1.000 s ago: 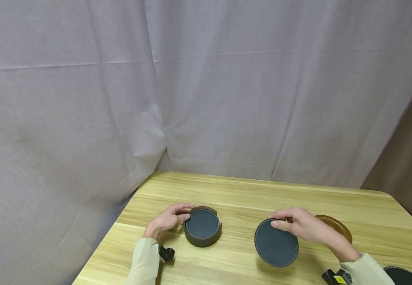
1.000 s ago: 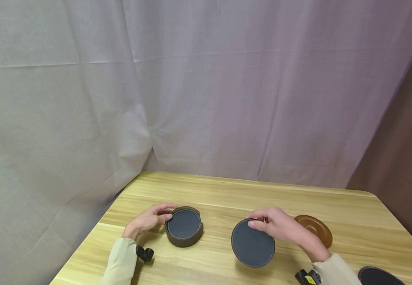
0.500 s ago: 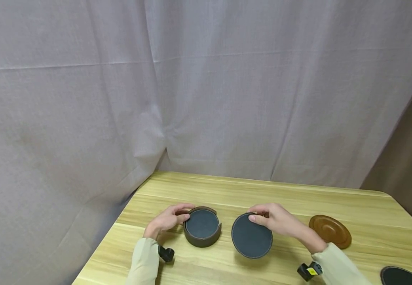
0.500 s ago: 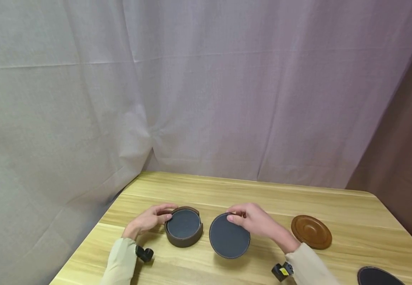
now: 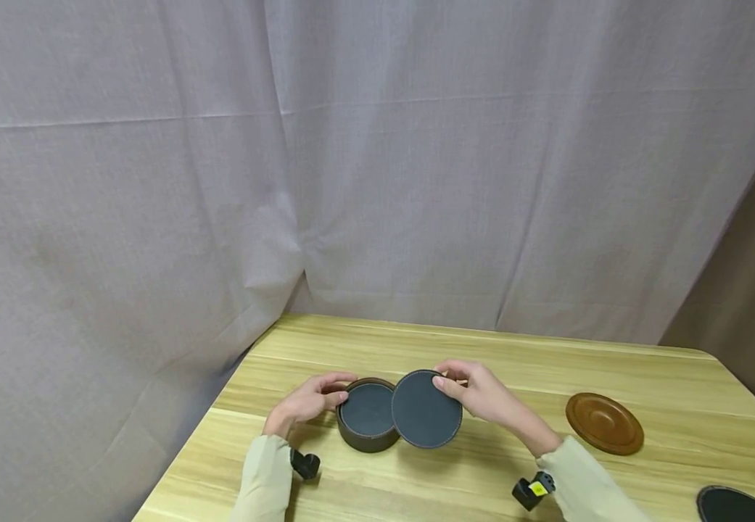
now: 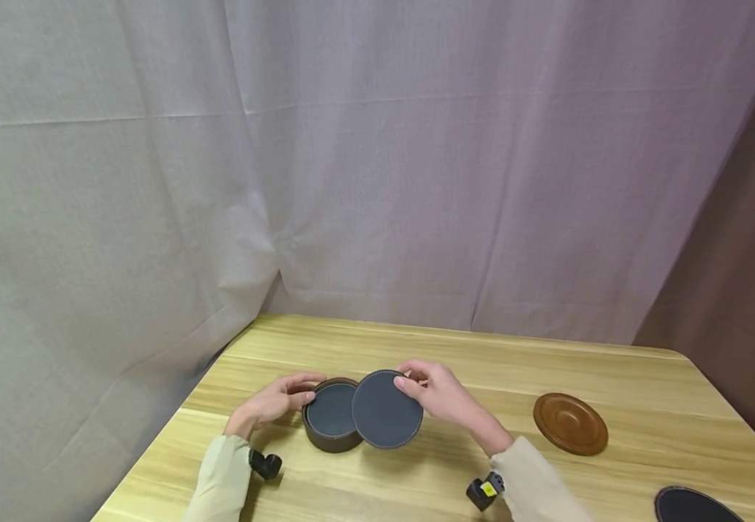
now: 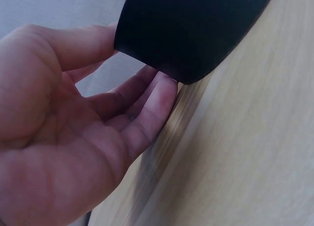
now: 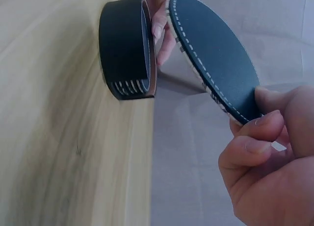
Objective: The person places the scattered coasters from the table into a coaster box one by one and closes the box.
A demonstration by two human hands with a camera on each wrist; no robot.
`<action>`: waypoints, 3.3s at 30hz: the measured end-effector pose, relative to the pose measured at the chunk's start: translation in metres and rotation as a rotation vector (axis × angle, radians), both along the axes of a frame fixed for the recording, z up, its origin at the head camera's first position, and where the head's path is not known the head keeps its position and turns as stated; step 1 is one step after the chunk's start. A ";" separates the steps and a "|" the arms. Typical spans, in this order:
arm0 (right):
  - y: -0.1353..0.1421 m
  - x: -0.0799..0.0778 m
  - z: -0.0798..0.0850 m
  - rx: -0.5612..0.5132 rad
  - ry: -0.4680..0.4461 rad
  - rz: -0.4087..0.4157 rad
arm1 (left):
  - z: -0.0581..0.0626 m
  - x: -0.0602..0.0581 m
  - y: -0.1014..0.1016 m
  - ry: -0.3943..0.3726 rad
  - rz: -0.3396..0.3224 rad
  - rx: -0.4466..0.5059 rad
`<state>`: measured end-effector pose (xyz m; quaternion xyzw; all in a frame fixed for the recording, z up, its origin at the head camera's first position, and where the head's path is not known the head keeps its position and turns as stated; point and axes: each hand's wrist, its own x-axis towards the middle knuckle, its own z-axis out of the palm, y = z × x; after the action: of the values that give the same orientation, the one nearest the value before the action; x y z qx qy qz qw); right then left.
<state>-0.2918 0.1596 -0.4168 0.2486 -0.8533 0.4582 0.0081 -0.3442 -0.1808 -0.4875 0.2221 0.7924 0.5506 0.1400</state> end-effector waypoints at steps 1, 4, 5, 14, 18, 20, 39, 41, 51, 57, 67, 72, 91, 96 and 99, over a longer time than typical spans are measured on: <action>-0.002 0.000 -0.001 -0.018 -0.017 0.004 | 0.000 0.000 0.000 0.000 0.001 -0.002; -0.009 0.000 -0.003 -0.065 -0.062 0.014 | 0.000 0.000 0.000 0.002 0.000 -0.006; -0.011 -0.001 -0.004 -0.081 -0.075 0.019 | 0.000 0.000 0.000 0.004 -0.001 -0.007; -0.030 -0.005 -0.012 -0.148 -0.104 0.025 | -0.001 0.000 -0.002 -0.011 0.015 -0.010; -0.036 -0.008 -0.016 -0.164 -0.133 0.006 | -0.002 -0.001 -0.002 -0.011 0.010 -0.009; -0.038 -0.008 -0.019 -0.174 -0.155 -0.009 | -0.003 -0.002 -0.002 -0.014 0.007 -0.005; -0.054 -0.014 -0.043 -0.313 -0.297 -0.087 | -0.003 -0.002 0.000 0.002 -0.002 0.005; -0.056 -0.015 -0.045 -0.311 -0.298 -0.086 | -0.003 -0.002 0.000 -0.003 -0.003 0.006; -0.066 -0.015 -0.052 -0.342 -0.321 -0.086 | -0.003 -0.003 0.001 -0.005 -0.002 0.006; -0.070 -0.018 -0.054 -0.306 -0.318 -0.103 | -0.004 -0.003 -0.001 -0.001 -0.001 -0.001; -0.074 -0.024 -0.057 -0.157 -0.259 -0.131 | -0.003 -0.003 -0.001 0.002 -0.001 -0.001; -0.075 -0.024 -0.054 -0.087 -0.259 -0.105 | 0.000 0.000 -0.001 -0.010 0.008 -0.002; -0.067 -0.021 -0.043 0.031 -0.189 -0.143 | -0.005 -0.003 -0.001 -0.004 0.004 0.006; -0.053 -0.020 -0.038 0.055 -0.137 -0.166 | -0.005 -0.002 -0.003 -0.001 0.002 -0.007; -0.043 -0.017 -0.034 0.071 -0.117 -0.163 | -0.004 -0.002 -0.004 -0.008 0.004 -0.008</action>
<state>-0.3093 0.1168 -0.4511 0.1513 -0.8855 0.4391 -0.0133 -0.3459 -0.1846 -0.4919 0.2179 0.7944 0.5487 0.1428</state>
